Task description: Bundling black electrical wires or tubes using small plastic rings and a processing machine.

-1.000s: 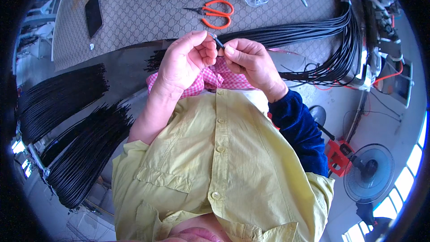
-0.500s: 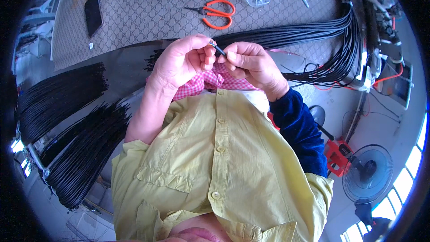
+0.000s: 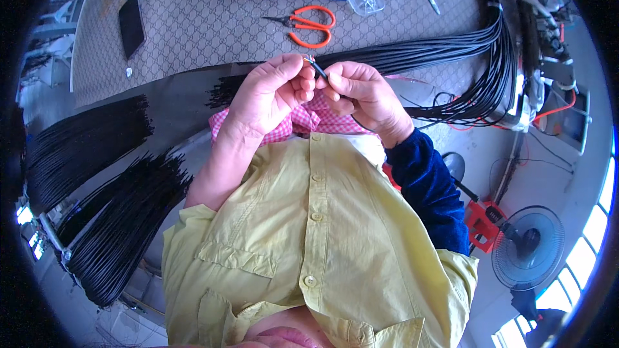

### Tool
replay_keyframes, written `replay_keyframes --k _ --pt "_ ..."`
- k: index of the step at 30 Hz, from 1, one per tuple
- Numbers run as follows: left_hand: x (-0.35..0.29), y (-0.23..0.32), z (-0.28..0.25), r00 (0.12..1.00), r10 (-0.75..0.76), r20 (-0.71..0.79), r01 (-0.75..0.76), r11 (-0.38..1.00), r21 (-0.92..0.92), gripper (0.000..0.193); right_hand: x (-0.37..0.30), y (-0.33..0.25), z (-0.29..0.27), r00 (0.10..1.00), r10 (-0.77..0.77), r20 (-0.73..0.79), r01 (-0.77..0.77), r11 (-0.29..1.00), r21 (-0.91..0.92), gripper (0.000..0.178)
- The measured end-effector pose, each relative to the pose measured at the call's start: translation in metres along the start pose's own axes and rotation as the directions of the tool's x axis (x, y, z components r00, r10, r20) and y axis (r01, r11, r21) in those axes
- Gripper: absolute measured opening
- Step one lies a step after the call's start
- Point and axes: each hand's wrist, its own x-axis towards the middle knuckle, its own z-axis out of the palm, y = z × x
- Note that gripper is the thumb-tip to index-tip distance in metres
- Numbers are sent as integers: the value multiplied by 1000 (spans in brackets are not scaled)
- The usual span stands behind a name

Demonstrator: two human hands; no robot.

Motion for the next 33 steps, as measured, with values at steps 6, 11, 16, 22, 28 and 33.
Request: replay_keyframes --k 6,11,16,22,28,33 --pt "2 4 -1 996 1 -88 -2 1000 -14 20 0 -17 5 983 -95 -155 66 981 -184 14" --pt "5 0 -25 989 20 -144 -18 1000 16 20 5 -60 -9 923 -322 -210 121 763 -635 12" --pt "7 -2 -29 964 30 -265 -4 995 98 14 26 -102 -36 805 -591 -52 -136 -99 -986 14" --pt "8 -5 -41 970 6 -243 21 994 110 16 53 -122 -54 846 -531 -45 -308 -419 -854 18" --pt "8 -5 -42 963 -11 -268 43 993 113 15 63 -125 -52 874 -471 -118 -368 -484 -794 19" --pt "9 -7 -45 966 -31 -258 62 991 115 15 62 -128 -61 887 -460 -51 -319 -527 -788 19"
